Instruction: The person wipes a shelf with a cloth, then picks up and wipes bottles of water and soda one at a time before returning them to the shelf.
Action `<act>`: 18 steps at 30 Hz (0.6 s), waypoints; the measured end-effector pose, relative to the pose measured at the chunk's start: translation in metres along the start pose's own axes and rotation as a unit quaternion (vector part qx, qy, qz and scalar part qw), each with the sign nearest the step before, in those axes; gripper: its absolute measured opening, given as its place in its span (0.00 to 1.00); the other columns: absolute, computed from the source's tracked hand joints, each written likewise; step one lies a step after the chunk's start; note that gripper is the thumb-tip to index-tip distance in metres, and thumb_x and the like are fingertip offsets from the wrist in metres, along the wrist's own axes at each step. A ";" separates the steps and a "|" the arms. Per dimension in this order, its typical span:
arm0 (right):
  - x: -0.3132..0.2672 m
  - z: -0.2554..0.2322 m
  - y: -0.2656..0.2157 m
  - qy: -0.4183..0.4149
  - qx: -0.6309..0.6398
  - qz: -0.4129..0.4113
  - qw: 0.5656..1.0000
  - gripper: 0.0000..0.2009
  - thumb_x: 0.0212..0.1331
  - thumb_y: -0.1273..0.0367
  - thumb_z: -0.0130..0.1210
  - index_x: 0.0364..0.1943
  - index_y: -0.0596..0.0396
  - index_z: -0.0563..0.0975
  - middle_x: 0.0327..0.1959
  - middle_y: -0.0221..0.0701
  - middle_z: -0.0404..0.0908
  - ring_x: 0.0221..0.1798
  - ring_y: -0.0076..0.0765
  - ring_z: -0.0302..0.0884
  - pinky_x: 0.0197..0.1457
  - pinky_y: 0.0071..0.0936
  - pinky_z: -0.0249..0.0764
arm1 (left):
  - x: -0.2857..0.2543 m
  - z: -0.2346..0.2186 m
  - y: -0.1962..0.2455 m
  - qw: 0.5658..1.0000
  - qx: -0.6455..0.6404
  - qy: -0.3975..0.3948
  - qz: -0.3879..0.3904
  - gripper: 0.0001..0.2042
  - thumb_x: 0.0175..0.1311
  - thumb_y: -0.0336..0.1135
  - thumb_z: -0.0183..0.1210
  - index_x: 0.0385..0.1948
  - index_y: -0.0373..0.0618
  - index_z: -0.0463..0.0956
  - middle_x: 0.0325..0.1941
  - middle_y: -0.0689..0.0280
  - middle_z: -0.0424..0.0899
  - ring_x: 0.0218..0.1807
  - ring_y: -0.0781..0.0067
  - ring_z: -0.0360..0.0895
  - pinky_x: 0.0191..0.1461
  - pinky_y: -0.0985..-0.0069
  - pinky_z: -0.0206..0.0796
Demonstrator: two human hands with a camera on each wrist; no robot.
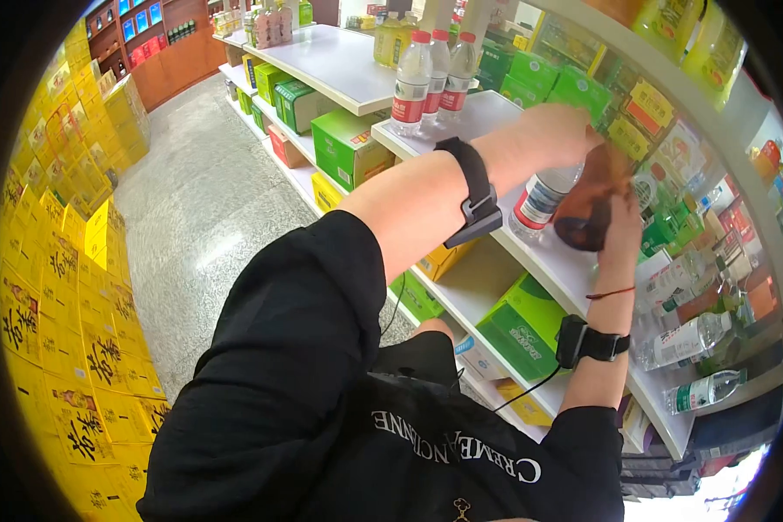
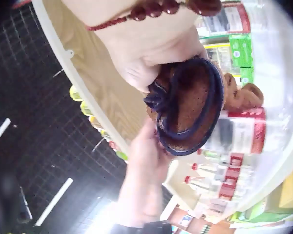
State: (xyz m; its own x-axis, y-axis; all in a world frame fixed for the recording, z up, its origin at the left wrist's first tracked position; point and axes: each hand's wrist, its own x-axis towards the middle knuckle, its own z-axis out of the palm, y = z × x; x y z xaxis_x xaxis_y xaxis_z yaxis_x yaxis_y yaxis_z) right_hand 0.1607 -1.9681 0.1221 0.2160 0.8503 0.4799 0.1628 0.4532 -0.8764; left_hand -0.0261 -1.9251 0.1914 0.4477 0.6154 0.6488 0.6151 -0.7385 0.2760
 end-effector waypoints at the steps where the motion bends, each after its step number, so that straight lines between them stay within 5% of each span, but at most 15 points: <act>1: 0.002 0.006 -0.012 0.042 0.111 -0.001 0.993 0.23 0.56 0.70 0.49 0.57 0.64 0.67 0.47 0.34 0.75 0.47 0.29 0.71 0.53 0.25 0.67 | 0.004 0.002 -0.001 0.998 -0.025 -0.011 -0.062 0.21 0.60 0.52 0.49 0.38 0.40 0.73 0.34 0.52 0.81 0.40 0.50 0.78 0.44 0.59 0.69; 6: -0.008 0.034 -0.018 0.069 -0.127 -0.130 0.981 0.20 0.58 0.68 0.47 0.54 0.64 0.69 0.47 0.36 0.75 0.45 0.32 0.73 0.49 0.27 0.69 | -0.006 0.004 -0.005 0.999 -0.012 0.030 -0.028 0.22 0.58 0.54 0.51 0.38 0.40 0.72 0.32 0.53 0.81 0.37 0.50 0.79 0.41 0.59 0.70; 8: -0.011 0.033 0.015 0.065 -0.215 -0.118 0.967 0.24 0.55 0.69 0.49 0.57 0.64 0.67 0.45 0.40 0.76 0.47 0.36 0.73 0.53 0.28 0.67 | -0.009 0.000 -0.007 0.998 -0.015 0.054 -0.029 0.23 0.58 0.54 0.52 0.38 0.40 0.72 0.31 0.53 0.81 0.36 0.50 0.79 0.40 0.59 0.70; 10: -0.020 0.027 0.046 -0.026 -0.220 -0.073 0.972 0.24 0.53 0.69 0.49 0.57 0.62 0.67 0.46 0.45 0.75 0.49 0.42 0.73 0.55 0.31 0.66 | -0.011 -0.004 -0.009 0.997 -0.023 0.043 -0.065 0.22 0.59 0.53 0.51 0.38 0.40 0.72 0.30 0.53 0.81 0.35 0.49 0.79 0.39 0.58 0.70; 12: -0.033 0.024 0.056 -0.075 -0.365 0.002 0.928 0.25 0.51 0.70 0.50 0.56 0.62 0.68 0.46 0.46 0.74 0.51 0.46 0.72 0.55 0.32 0.66 | -0.013 -0.006 -0.009 0.997 -0.032 0.030 -0.070 0.21 0.59 0.52 0.50 0.38 0.40 0.72 0.30 0.53 0.81 0.35 0.49 0.79 0.38 0.58 0.70; 13: -0.034 0.019 0.073 -0.074 -0.348 -0.088 0.930 0.24 0.51 0.70 0.49 0.55 0.62 0.69 0.47 0.46 0.73 0.50 0.47 0.71 0.54 0.33 0.66 | -0.012 -0.007 -0.009 0.996 -0.038 0.015 -0.073 0.20 0.60 0.51 0.49 0.37 0.41 0.72 0.29 0.52 0.81 0.35 0.49 0.79 0.38 0.58 0.70; 17: -0.023 0.003 0.075 -0.121 -0.305 -0.108 0.938 0.24 0.51 0.71 0.49 0.55 0.62 0.69 0.46 0.45 0.74 0.48 0.43 0.72 0.53 0.31 0.67 | -0.014 -0.002 0.001 0.999 -0.032 -0.007 -0.043 0.19 0.61 0.50 0.48 0.38 0.41 0.71 0.29 0.52 0.81 0.35 0.48 0.78 0.38 0.57 0.70; 18: -0.022 0.004 0.058 -0.087 -0.263 -0.061 0.959 0.23 0.52 0.71 0.49 0.55 0.62 0.69 0.46 0.43 0.75 0.48 0.39 0.72 0.53 0.30 0.67 | -0.014 -0.002 0.003 0.999 -0.031 -0.008 -0.044 0.19 0.61 0.50 0.48 0.38 0.41 0.72 0.30 0.52 0.81 0.35 0.48 0.78 0.38 0.57 0.70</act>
State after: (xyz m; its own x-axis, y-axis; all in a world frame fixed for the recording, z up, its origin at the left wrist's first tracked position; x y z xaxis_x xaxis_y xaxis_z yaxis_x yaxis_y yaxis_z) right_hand 0.1614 -1.9593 0.0610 0.0073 0.8520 0.5235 0.6497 0.3939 -0.6502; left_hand -0.0322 -1.9367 0.1845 0.4047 0.6823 0.6089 0.6115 -0.6970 0.3746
